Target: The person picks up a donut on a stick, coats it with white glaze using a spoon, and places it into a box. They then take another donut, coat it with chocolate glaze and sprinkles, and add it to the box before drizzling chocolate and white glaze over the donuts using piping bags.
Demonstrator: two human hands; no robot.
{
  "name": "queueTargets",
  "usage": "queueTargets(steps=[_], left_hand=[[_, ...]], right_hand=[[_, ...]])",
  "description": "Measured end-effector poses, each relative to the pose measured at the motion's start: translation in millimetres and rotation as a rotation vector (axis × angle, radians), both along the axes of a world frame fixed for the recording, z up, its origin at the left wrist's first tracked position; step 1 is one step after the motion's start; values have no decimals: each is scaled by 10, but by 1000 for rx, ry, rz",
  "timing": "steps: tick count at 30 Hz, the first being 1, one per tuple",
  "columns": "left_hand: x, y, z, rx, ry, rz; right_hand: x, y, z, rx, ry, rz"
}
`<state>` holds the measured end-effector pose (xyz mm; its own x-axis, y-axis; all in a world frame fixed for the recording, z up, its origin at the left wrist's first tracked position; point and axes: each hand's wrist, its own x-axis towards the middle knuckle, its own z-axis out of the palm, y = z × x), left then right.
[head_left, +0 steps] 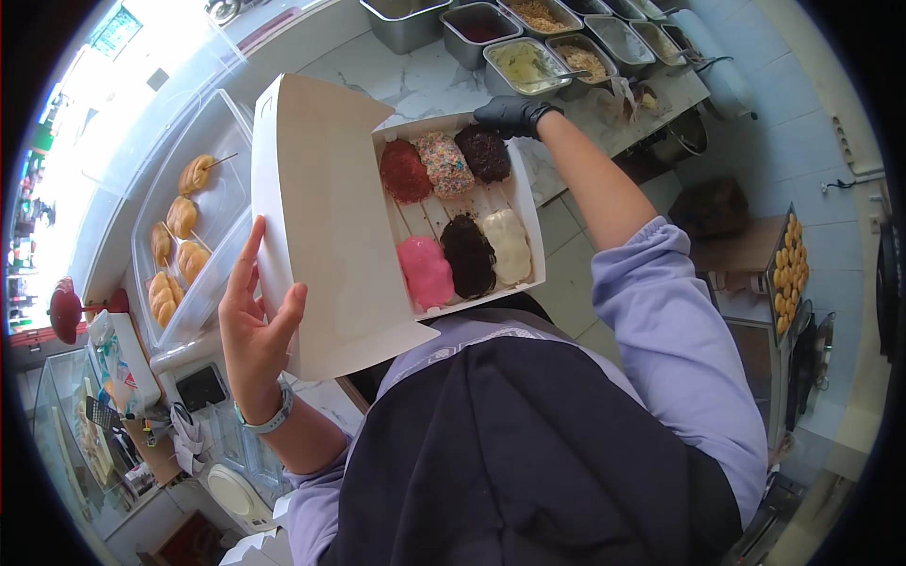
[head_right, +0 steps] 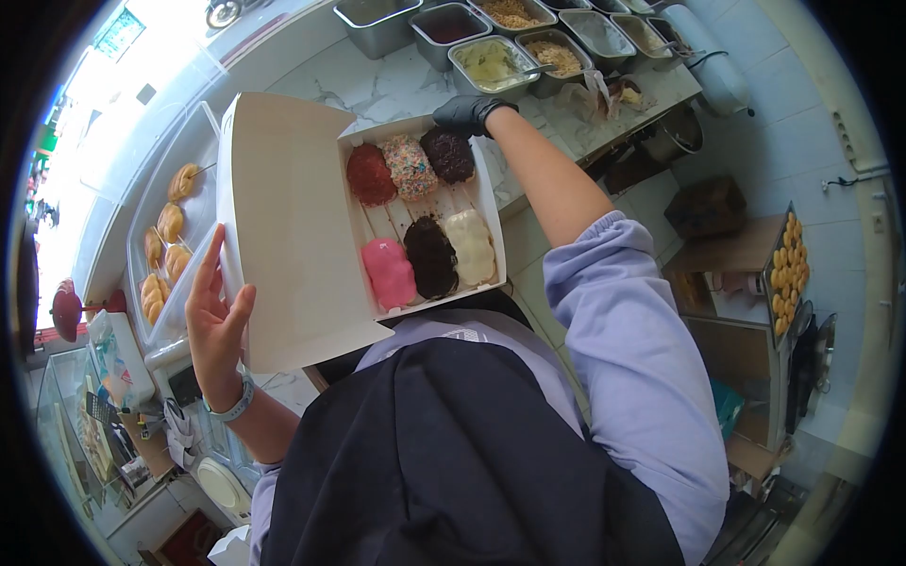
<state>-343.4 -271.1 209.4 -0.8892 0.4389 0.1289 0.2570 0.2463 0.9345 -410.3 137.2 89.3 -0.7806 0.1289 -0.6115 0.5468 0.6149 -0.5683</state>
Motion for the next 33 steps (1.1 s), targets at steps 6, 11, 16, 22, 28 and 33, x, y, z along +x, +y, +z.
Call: queueTargets(steps=[6, 11, 16, 22, 28, 33], left_hand=[[11, -12, 7, -31, 6, -5], [13, -37, -41, 21, -30, 10], [-7, -66, -105, 32, -6, 17], [-10, -40, -79, 28, -13, 2], [-35, -81, -111, 2, -33, 2], [-5, -85, -85, -8, -79, 36]], right_hand=[[58, -118, -5, -42, 99, -52], [413, -88, 288, -51, 178, -16], [1034, -268, 524, 102, 125, 170], [1174, -270, 148, 269, 295, 475], [1032, -204, -30, 436, 255, 763], [1152, -179, 176, 180, 255, 434]])
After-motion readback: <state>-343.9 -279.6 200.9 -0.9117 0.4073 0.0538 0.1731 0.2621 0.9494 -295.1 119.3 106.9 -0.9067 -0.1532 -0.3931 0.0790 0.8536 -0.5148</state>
